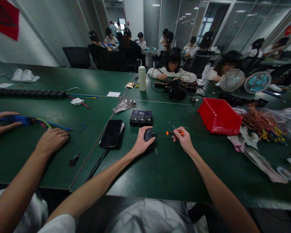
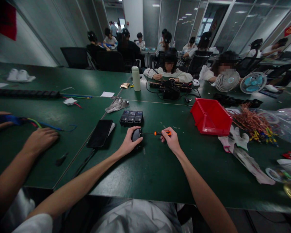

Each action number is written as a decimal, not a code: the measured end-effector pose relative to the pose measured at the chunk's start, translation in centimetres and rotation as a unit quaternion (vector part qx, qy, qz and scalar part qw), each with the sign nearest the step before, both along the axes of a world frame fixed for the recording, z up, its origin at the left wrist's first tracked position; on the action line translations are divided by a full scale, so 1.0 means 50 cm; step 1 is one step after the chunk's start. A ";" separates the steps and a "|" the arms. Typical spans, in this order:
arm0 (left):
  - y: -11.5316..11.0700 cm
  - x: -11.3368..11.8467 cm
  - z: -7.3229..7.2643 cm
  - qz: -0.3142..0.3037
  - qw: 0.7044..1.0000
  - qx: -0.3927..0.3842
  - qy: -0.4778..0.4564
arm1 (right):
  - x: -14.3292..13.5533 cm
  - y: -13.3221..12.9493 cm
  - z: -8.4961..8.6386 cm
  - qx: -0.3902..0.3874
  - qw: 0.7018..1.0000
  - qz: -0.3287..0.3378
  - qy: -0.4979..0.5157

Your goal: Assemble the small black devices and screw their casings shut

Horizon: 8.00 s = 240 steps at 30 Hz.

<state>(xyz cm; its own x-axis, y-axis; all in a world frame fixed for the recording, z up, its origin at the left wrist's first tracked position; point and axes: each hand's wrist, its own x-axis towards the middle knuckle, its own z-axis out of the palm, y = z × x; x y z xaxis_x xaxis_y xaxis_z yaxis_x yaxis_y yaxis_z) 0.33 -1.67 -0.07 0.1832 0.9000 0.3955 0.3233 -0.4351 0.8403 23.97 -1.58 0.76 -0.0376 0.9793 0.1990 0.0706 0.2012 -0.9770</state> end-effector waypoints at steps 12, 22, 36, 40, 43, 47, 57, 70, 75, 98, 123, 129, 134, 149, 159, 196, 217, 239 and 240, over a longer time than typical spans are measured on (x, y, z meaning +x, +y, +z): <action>0.004 -0.002 -0.005 -0.002 1.000 0.005 0.021 | 0.000 -0.002 0.001 -0.005 1.000 0.003 -0.013; 0.004 -0.004 -0.004 0.003 1.000 -0.005 0.025 | 0.005 0.002 -0.010 -0.026 0.998 0.035 0.039; 0.007 -0.006 -0.009 0.014 0.999 -0.025 0.022 | 0.006 -0.004 -0.004 -0.020 0.996 0.072 0.053; 0.009 -0.007 -0.010 0.011 0.999 -0.026 0.023 | 0.005 -0.003 -0.005 -0.018 0.996 0.071 0.046; 0.009 -0.007 -0.011 0.009 0.999 -0.025 0.020 | 0.005 -0.001 -0.010 -0.018 0.997 0.068 0.043; 0.008 -0.006 -0.010 0.009 0.999 -0.025 0.017 | 0.005 -0.001 -0.012 -0.022 0.997 0.062 0.032; 0.007 -0.006 -0.007 0.007 0.999 -0.029 0.028 | 0.004 -0.003 -0.009 -0.041 0.998 0.046 0.015; 0.008 -0.006 -0.009 0.011 0.999 -0.034 0.027 | 0.009 0.004 -0.015 -0.015 0.997 0.055 0.046; 0.010 -0.004 -0.012 0.011 0.999 -0.029 0.024 | 0.010 0.001 -0.014 -0.002 0.998 0.053 0.044; 0.007 -0.005 -0.006 0.006 0.999 -0.029 0.023 | 0.008 -0.002 -0.009 -0.027 0.999 0.045 0.005; 0.006 -0.005 -0.006 0.004 0.999 -0.031 0.025 | 0.005 -0.006 -0.001 0.002 0.999 0.039 0.038; 0.006 -0.005 -0.005 0.001 0.999 -0.027 0.029 | 0.005 -0.007 -0.002 -0.007 0.998 0.038 0.041; 0.006 -0.004 -0.007 0.004 0.999 -0.023 0.036 | 0.004 -0.004 -0.008 -0.014 0.999 0.031 0.021; 0.008 -0.007 -0.010 0.000 0.999 -0.020 0.026 | 0.007 -0.001 -0.012 -0.018 0.999 0.048 0.010; 0.007 -0.006 -0.009 0.000 0.999 -0.023 0.028 | 0.010 -0.010 0.003 -0.005 0.998 0.050 0.038; 0.008 -0.004 -0.009 0.004 0.999 -0.023 0.033 | 0.008 0.000 -0.010 0.010 0.999 0.034 0.007; 0.005 -0.004 -0.004 0.001 0.999 -0.024 0.034 | 0.008 -0.006 0.001 0.010 0.999 0.036 -0.028; 0.005 -0.004 -0.004 -0.007 0.999 -0.022 0.034 | 0.004 -0.005 0.001 -0.015 0.999 0.032 -0.024; 0.005 -0.003 -0.004 -0.008 0.999 -0.021 0.033 | 0.004 -0.005 0.001 -0.019 0.999 0.032 -0.026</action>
<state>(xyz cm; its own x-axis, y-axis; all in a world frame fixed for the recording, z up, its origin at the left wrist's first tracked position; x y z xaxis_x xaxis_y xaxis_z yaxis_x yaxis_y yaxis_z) 0.16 -1.44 -0.28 0.2217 0.9123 0.3443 0.3729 -0.4056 0.8345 24.16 -1.85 0.80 -0.1087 0.9814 0.1581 0.1092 0.1699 -0.9794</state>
